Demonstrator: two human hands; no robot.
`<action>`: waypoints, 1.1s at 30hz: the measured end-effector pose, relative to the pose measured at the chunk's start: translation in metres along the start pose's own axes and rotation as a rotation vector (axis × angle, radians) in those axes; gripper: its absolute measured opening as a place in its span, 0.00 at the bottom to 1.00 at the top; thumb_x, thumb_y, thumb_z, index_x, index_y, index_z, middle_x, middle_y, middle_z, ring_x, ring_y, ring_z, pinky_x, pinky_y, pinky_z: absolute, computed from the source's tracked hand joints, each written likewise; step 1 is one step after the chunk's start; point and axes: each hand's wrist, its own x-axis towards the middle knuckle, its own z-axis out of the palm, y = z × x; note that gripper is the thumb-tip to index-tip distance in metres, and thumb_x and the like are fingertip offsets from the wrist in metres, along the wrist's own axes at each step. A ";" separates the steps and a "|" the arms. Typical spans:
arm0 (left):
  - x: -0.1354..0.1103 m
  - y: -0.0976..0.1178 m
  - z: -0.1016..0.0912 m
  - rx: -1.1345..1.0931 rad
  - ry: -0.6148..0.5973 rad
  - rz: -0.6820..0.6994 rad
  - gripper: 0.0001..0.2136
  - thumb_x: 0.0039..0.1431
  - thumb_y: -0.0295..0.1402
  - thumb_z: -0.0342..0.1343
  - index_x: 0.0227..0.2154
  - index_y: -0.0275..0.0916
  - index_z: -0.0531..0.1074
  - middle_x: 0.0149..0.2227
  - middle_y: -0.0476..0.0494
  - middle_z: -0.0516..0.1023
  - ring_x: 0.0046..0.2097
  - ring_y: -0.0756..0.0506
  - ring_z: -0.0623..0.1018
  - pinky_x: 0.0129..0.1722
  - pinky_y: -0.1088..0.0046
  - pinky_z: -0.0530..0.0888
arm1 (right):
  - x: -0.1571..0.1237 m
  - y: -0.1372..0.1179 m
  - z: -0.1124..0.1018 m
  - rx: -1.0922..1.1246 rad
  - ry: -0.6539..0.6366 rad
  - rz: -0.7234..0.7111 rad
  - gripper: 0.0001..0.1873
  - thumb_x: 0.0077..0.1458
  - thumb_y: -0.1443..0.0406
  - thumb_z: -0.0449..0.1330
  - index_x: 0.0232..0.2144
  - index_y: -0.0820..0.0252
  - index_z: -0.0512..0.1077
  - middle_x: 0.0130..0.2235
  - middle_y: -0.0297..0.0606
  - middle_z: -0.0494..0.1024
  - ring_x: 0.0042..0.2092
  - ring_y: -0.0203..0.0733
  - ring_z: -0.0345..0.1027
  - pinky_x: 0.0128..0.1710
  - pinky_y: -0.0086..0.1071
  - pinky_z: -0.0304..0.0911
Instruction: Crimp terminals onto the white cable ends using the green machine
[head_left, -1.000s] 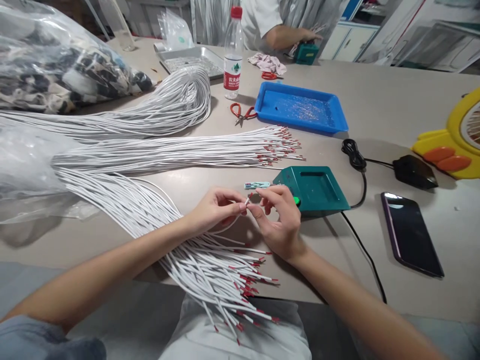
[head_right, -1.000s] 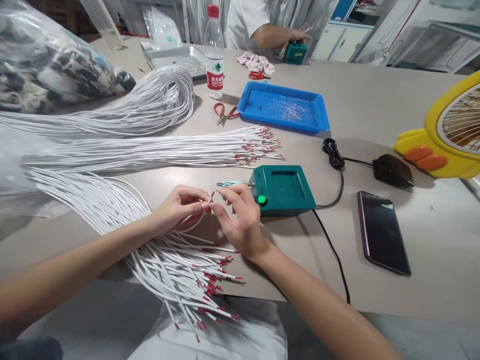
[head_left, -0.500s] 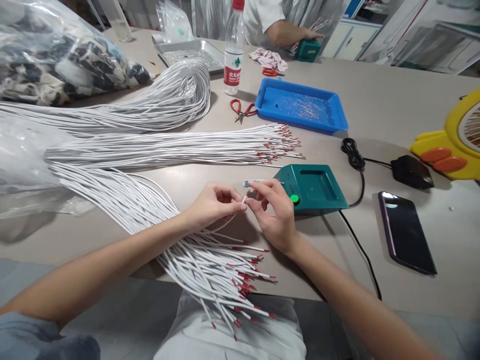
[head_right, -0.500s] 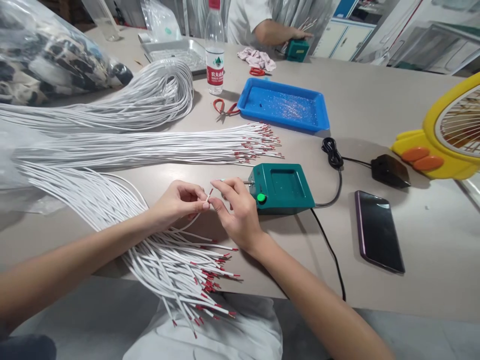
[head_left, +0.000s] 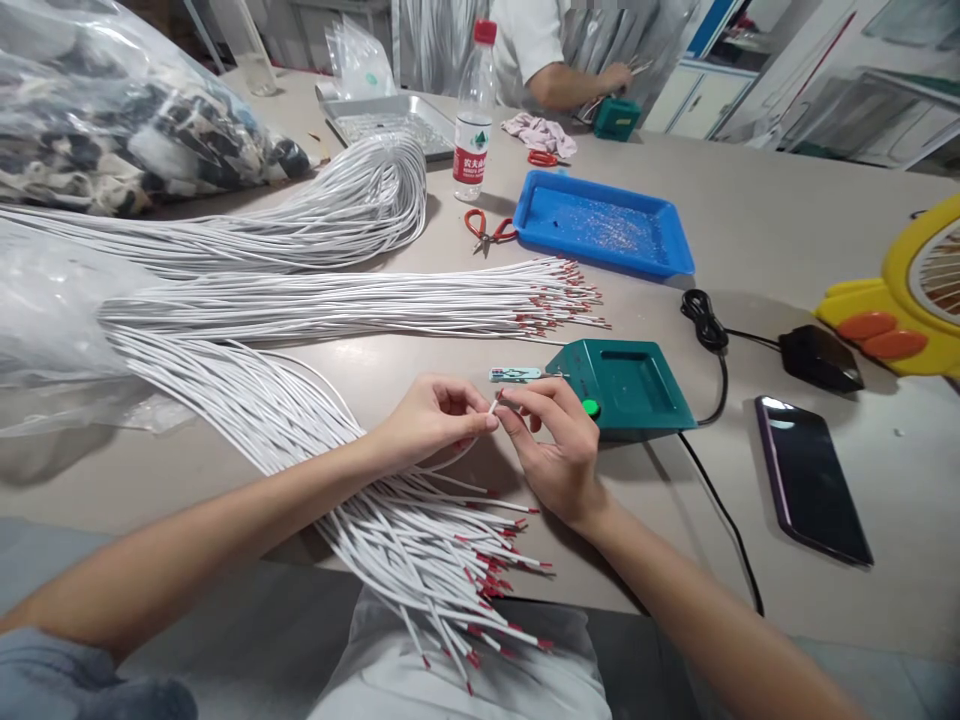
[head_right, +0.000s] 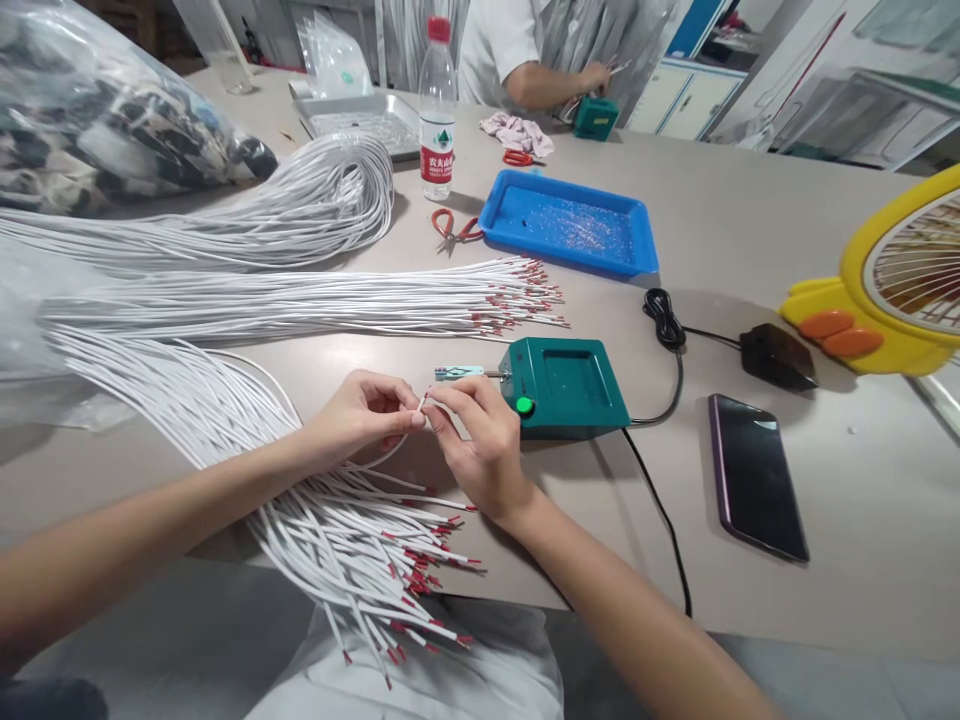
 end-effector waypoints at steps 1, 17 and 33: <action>0.000 0.000 0.001 -0.003 0.008 -0.002 0.15 0.44 0.39 0.65 0.21 0.31 0.69 0.15 0.53 0.65 0.16 0.56 0.65 0.15 0.81 0.60 | 0.000 -0.001 0.000 0.001 0.002 0.002 0.08 0.52 0.70 0.60 0.36 0.56 0.73 0.33 0.38 0.73 0.32 0.38 0.67 0.30 0.32 0.65; -0.001 0.002 0.000 -0.019 -0.010 -0.032 0.15 0.42 0.39 0.66 0.21 0.31 0.71 0.14 0.53 0.65 0.16 0.56 0.64 0.15 0.81 0.59 | 0.002 -0.002 0.000 0.011 -0.077 0.027 0.16 0.52 0.70 0.58 0.45 0.56 0.68 0.37 0.39 0.69 0.35 0.38 0.64 0.28 0.31 0.63; -0.001 0.001 -0.001 -0.059 -0.014 -0.037 0.14 0.44 0.39 0.65 0.22 0.31 0.71 0.17 0.52 0.67 0.18 0.56 0.65 0.17 0.81 0.62 | 0.001 -0.003 -0.001 0.040 0.018 0.006 0.09 0.49 0.72 0.61 0.35 0.57 0.72 0.32 0.37 0.72 0.32 0.36 0.65 0.27 0.30 0.63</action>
